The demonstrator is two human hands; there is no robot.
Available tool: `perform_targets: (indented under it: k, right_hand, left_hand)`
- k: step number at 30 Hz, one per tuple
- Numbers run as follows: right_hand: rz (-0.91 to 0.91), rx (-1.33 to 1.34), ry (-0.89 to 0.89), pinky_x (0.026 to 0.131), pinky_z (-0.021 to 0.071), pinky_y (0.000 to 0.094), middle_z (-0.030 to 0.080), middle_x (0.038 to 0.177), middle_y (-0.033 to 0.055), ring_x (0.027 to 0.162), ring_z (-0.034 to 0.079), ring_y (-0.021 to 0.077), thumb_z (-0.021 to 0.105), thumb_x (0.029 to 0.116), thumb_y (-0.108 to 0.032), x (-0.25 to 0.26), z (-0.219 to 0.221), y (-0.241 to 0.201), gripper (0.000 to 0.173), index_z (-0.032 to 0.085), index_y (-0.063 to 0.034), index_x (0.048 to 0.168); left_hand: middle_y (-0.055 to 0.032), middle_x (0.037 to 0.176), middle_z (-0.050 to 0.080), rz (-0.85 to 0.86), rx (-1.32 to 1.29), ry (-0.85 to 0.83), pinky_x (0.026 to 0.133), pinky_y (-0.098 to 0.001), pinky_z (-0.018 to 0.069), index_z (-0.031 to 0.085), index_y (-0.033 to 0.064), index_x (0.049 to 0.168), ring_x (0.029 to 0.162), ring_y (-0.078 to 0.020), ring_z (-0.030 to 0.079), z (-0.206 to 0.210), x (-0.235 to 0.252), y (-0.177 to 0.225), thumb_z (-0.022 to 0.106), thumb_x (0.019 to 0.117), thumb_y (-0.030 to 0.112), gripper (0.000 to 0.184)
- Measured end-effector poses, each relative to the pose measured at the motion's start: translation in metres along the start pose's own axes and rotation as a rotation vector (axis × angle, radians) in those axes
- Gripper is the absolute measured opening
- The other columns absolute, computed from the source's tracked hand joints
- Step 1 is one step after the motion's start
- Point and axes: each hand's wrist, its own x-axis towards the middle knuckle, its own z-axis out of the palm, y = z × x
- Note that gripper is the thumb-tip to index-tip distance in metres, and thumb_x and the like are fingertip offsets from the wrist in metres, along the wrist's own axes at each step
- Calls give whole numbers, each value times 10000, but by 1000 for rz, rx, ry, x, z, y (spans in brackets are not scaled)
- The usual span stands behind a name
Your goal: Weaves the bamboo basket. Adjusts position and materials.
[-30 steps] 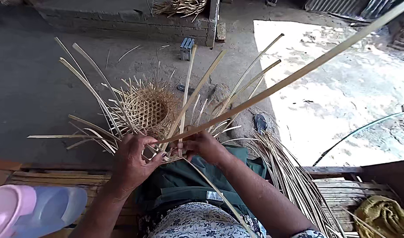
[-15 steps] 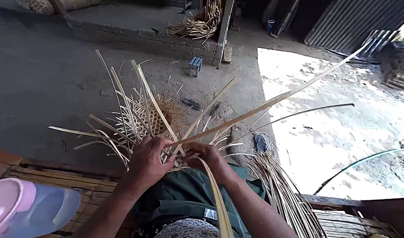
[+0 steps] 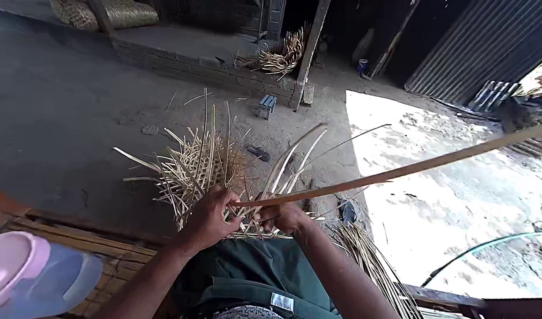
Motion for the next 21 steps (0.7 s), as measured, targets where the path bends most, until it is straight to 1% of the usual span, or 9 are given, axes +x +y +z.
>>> perform_targets:
  k: [4,6,8,11,13,15,18,20,21]
  right_hand:
    - [-153,93,-195,580,566,230,758,967,36,787,717,96,627,920,33,7,-10,18,196,695,-143,866]
    - [-200,78,-185,586,572,230,768,978,36,772,720,92,628,934,18,7,-7,20,192,730,-134,878]
    - [-193,8,-3,545,559,225,764,902,36,671,692,81,685,897,52,4,6,15,137,734,-72,929]
    - [-220,10,207,507,557,252,731,912,77,638,682,124,723,858,40,1,25,12,255,587,-18,1067]
    - [-277,103,297,496,565,279,727,983,129,652,700,167,656,919,-38,0,30,16,225,514,-10,1092]
    - [-308,156,438,444,536,274,700,817,121,552,665,168,592,974,-60,0,35,18,118,486,-16,1006]
    - [-350,-57,573,414,493,245,634,648,58,459,587,116,685,925,-34,-3,42,21,166,520,-17,916]
    - [-479,-281,565,469,528,221,642,710,14,510,601,67,711,921,-59,-5,42,28,158,559,-18,932]
    - [-549,-360,541,500,536,211,651,746,9,545,607,48,705,928,-59,-6,41,31,135,583,-4,946]
  left_hand:
    - [-44,926,660,-26,-56,-6,743,-323,502,679,66,1061,829,-147,588,-2,1,-8,735,800,229,313]
    - [-54,926,669,-5,-14,-2,758,-360,511,705,72,1116,845,-180,603,-2,0,-12,681,846,194,297]
    - [-66,940,721,105,164,35,757,-423,534,735,104,1128,880,-257,651,-1,-1,-11,596,880,164,290]
    - [-148,906,724,221,421,40,703,-498,575,750,45,1043,855,-378,689,2,-3,-3,530,929,119,258]
    - [-169,859,700,223,504,-1,713,-516,576,747,29,978,858,-403,685,1,-5,4,550,925,113,221]
    - [-170,866,698,206,510,-23,726,-522,575,754,39,956,876,-406,683,-2,-5,5,561,920,121,213]
    - [-131,967,725,32,286,-98,763,-518,567,776,67,982,927,-332,689,-14,0,1,590,905,118,208]
    - [-36,1000,697,-196,-10,-199,740,-394,507,724,71,1167,830,-158,610,-29,6,-5,601,916,141,287]
    - [24,931,675,-301,-153,-222,692,-319,494,639,103,1294,745,-81,577,-34,10,-9,600,932,168,370]
